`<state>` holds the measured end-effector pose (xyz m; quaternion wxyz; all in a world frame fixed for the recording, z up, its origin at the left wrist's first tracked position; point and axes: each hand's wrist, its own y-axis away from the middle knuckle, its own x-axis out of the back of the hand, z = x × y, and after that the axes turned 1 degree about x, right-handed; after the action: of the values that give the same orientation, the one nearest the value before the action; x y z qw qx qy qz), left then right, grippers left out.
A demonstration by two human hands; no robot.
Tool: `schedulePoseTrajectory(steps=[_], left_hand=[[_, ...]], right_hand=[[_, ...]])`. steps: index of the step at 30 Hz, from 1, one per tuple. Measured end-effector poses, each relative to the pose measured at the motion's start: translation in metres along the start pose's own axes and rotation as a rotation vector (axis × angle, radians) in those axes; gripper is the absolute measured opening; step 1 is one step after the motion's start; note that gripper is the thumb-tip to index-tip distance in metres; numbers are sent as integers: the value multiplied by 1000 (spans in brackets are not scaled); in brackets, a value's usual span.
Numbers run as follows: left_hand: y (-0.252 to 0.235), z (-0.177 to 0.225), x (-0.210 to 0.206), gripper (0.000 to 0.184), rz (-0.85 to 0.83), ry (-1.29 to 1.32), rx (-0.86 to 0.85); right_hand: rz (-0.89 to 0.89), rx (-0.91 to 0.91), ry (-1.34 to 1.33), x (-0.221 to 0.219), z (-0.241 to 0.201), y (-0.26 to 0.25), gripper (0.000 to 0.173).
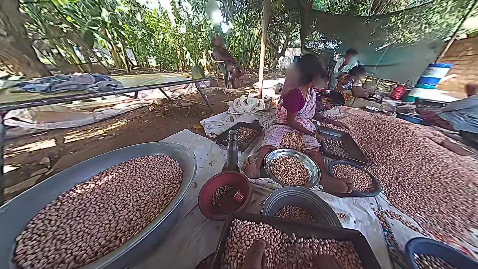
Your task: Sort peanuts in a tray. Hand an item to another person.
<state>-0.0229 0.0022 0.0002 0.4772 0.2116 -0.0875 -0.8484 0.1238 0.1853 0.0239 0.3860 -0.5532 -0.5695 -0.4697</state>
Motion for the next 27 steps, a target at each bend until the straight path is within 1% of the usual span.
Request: schedulePoseTrajectory(steps=[1,2,3,4,6,7,9,10,11,12,13,15,17,19,20,22,25,27], left_hand=[[0,0,0,28,6,-5,-8],[-1,0,-1,28,18,-2,-12],[-1,-2,-1,28,41,13,-10],[-1,-2,0,28,70,42,-6],[1,3,0,29,97,80,10],[2,10,-2,29,94,99,6],[9,23,-1,26,70,104,-22],[11,27,3,23,46,73,-56],[13,30,7,20,22,12,-88],[12,32,12,16,1,-78,-120],[10,34,16,15,-18,-206,-144],[9,39,20,21,-105,-577,-147],[8,46,12,31,-280,-938,-46],[8,44,-5,37,-438,-1200,40],[8,40,-13,39,-485,-1309,58],[5,30,-28,41,-494,-1435,58],[-5,24,-44,43,-427,-1477,20],[-15,19,-51,43,-416,-1521,-11]], right_hand=[[47,-14,-41,5,1,2,27],[63,14,-86,7,-5,3,26],[33,78,-123,3,-16,3,25],[-17,172,-146,-4,-31,3,24],[-185,371,-184,-22,-65,5,20],[-307,408,-191,-22,-80,8,21],[-547,340,-158,-10,-100,12,20],[-657,224,-130,0,-98,10,23],[-698,90,-101,8,-89,6,26],[-682,-44,-76,18,-75,1,28],[-607,-147,-74,28,-58,-2,30],[-376,-274,-129,45,-31,-2,34],[-144,-316,-211,50,-15,-2,33],[19,-310,-277,46,-6,-2,30],[93,-305,-307,42,-2,-2,29],[185,-313,-356,36,4,0,28],[196,-342,-400,34,10,4,28],[256,-338,-417,33,13,7,27]])
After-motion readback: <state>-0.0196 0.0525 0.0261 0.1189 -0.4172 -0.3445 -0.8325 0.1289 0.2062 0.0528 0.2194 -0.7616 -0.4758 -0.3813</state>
